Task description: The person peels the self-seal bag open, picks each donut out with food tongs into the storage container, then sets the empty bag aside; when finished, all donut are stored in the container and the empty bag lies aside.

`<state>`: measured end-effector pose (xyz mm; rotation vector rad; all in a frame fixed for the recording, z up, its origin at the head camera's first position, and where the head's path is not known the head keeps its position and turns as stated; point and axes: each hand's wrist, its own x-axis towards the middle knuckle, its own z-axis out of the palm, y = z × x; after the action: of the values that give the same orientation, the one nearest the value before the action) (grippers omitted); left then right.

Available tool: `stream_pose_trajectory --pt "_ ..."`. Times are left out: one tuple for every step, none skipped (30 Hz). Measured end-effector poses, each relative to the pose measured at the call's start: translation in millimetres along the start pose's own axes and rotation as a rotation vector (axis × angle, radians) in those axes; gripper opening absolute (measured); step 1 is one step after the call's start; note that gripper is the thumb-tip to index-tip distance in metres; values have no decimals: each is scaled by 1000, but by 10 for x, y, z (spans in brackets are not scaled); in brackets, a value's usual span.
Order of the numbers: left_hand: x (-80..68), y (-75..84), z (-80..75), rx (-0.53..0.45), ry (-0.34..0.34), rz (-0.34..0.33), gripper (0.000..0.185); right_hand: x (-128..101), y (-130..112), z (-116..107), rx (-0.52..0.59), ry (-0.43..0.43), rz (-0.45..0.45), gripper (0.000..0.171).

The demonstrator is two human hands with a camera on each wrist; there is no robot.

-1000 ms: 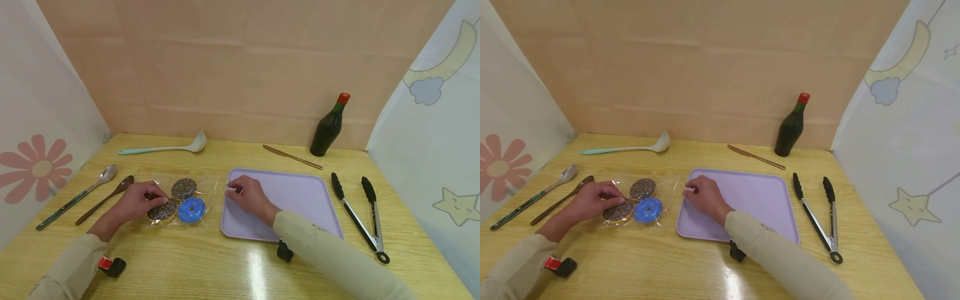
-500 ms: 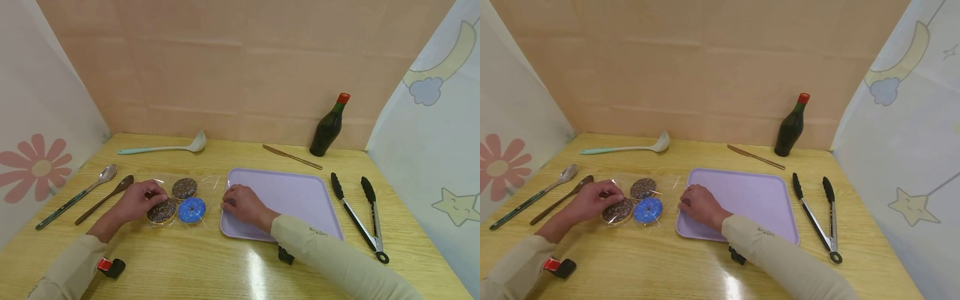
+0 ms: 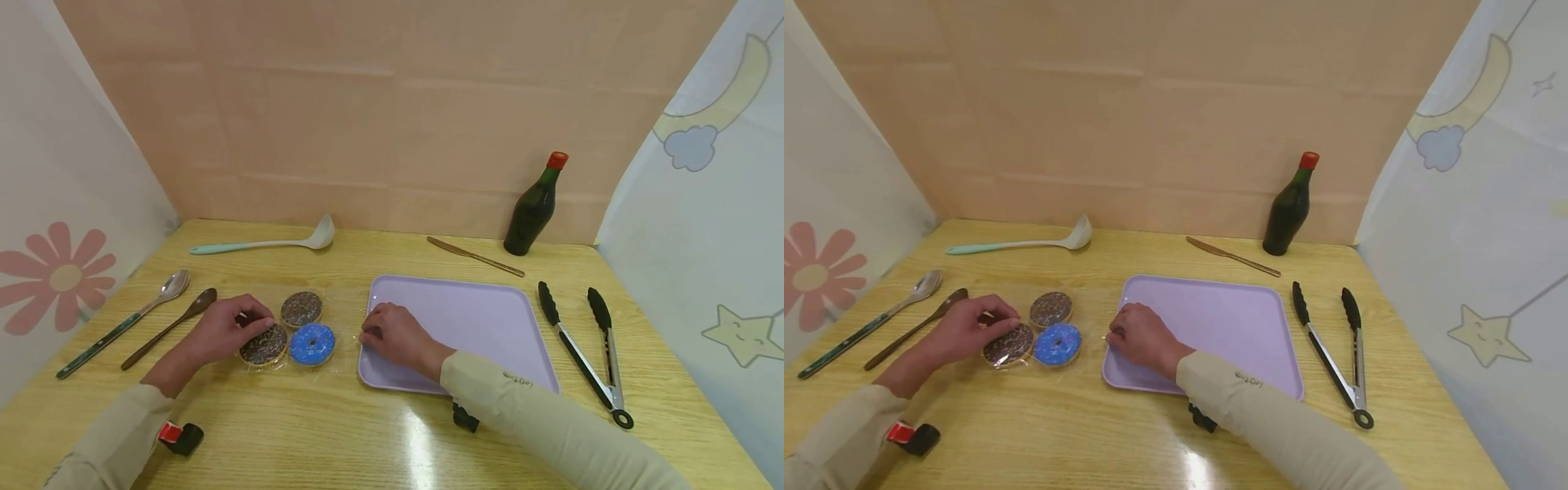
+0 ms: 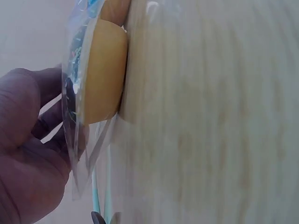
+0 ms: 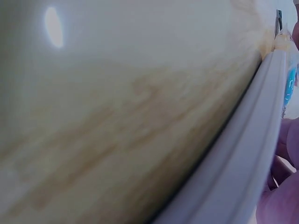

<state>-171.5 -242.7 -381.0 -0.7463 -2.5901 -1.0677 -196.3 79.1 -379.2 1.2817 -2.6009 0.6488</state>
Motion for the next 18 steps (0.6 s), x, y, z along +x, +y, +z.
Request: stream_pose_trajectory --pt "3 -4 5 6 0 18 9 -2 -4 -2 1 1 2 7" --pt "8 -8 10 9 0 31 10 -4 -7 -3 4 1 3 8" --pt "15 -10 15 13 -2 41 11 -6 -8 -3 5 -1 5 8" --pt "22 -10 19 18 -3 50 11 -9 -14 -5 9 -4 9 8" --pt "31 -8 23 21 -3 58 10 -13 -15 -5 9 -6 11 8" --pt "39 -4 25 23 -2 64 10 -14 -14 0 9 -8 14 8" --pt "46 1 28 24 0 68 9 -16 -13 0 10 -11 17 8" --pt "51 7 32 23 6 70 8 -16 -15 0 8 -13 18 8" --pt "54 11 36 26 15 71 8 -16 -17 0 5 -15 20 8" --pt "56 14 41 29 25 67 7 -15 -21 -2 5 -16 21 8" --pt "56 14 47 30 37 60 7 -16 -23 -2 1 -16 22 8" --pt "54 14 55 26 49 46 7 -17 -27 -5 -1 -18 22 8" --pt "51 11 63 19 60 28 7 -19 -31 -9 -2 -20 23 8" --pt "45 7 71 7 73 8 7 -20 -37 -12 -4 -21 23 8" --pt "39 4 79 -6 83 -14 7 -23 -41 -15 -6 -24 24 8" --pt "31 0 86 -23 93 -34 7 -26 -44 -17 -9 -27 25 8" --pt "23 -4 92 -44 102 -50 7 -28 -47 -20 -10 -30 29 8" --pt "14 -7 97 -65 110 -64 7 -30 -50 -23 -10 -33 32 8"
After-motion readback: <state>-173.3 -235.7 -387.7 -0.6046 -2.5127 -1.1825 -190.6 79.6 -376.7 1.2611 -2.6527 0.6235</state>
